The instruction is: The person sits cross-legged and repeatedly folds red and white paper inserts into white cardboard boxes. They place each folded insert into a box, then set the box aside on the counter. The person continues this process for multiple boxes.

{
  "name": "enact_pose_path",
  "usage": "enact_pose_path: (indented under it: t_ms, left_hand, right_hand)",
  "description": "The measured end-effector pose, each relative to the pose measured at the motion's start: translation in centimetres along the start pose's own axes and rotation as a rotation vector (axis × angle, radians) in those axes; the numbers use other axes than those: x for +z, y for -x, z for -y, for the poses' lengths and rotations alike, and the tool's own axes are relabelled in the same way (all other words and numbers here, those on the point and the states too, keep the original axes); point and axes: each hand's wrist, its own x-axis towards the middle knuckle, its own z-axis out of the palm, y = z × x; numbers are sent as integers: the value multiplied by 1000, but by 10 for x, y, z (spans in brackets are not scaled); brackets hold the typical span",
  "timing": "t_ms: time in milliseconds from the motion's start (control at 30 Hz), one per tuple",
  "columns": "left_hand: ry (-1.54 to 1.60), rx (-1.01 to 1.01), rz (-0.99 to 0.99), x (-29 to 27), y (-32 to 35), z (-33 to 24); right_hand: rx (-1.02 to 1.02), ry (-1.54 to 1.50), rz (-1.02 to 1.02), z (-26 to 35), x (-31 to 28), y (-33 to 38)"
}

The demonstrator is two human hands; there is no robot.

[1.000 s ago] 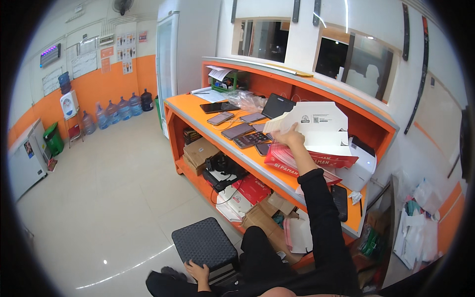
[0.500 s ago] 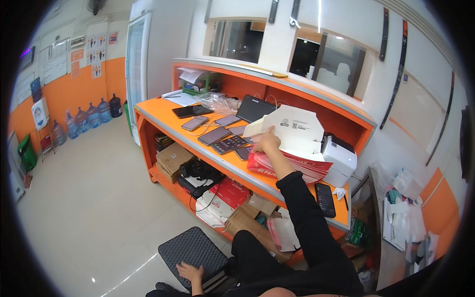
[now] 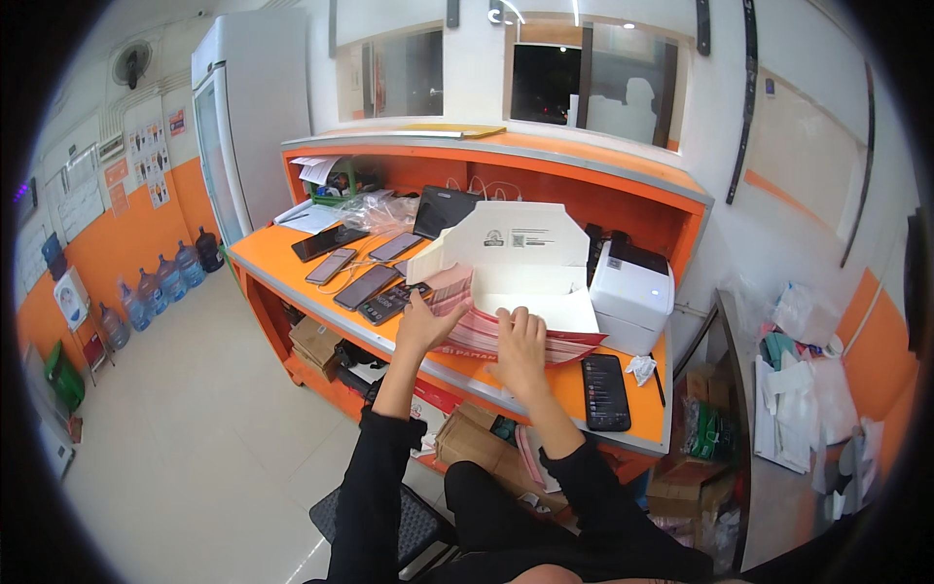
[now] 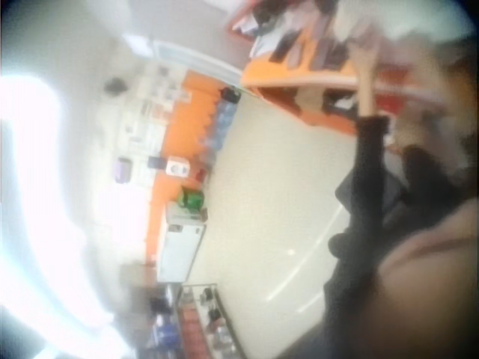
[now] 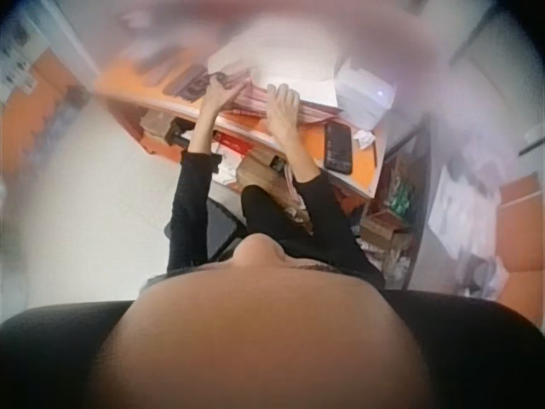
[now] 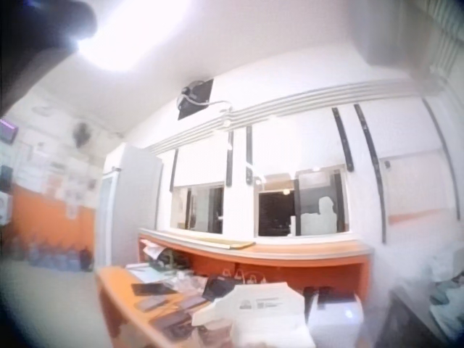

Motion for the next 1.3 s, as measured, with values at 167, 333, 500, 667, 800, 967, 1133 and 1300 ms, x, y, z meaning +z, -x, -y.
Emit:
enact_pose_path:
  t_ms: [167, 333, 500, 667, 800, 967, 1133, 1300]
  left_hand:
    - [-200, -166, 208, 21, -44, -5]
    - [-170, -232, 374, 19, -43, -23]
    - [-142, -422, 495, 0, -30, -22]
    - [66, -405, 355, 14, -12, -6]
    - [146, -378, 242, 17, -10, 13]
    - [267, -323, 182, 13, 1, 30]
    - [443, -284, 130, -7, 54, 8]
    - [458, -218, -45, -70, 111, 47]
  right_hand:
    - [-101, 124, -183, 3, 11, 8]
    - [-168, 107, -111, -12, 8, 10]
    - [-288, 17, -180, -17, 10, 14]
    - [-363, 2, -227, -23, 15, 13]
    - [-395, 62, -242, -21, 18, 10]
    - [-450, 105, -347, -20, 9, 9]
    - [-626, 170, -469, -23, -10, 10]
    - [-750, 188, -679, 35, -29, 19]
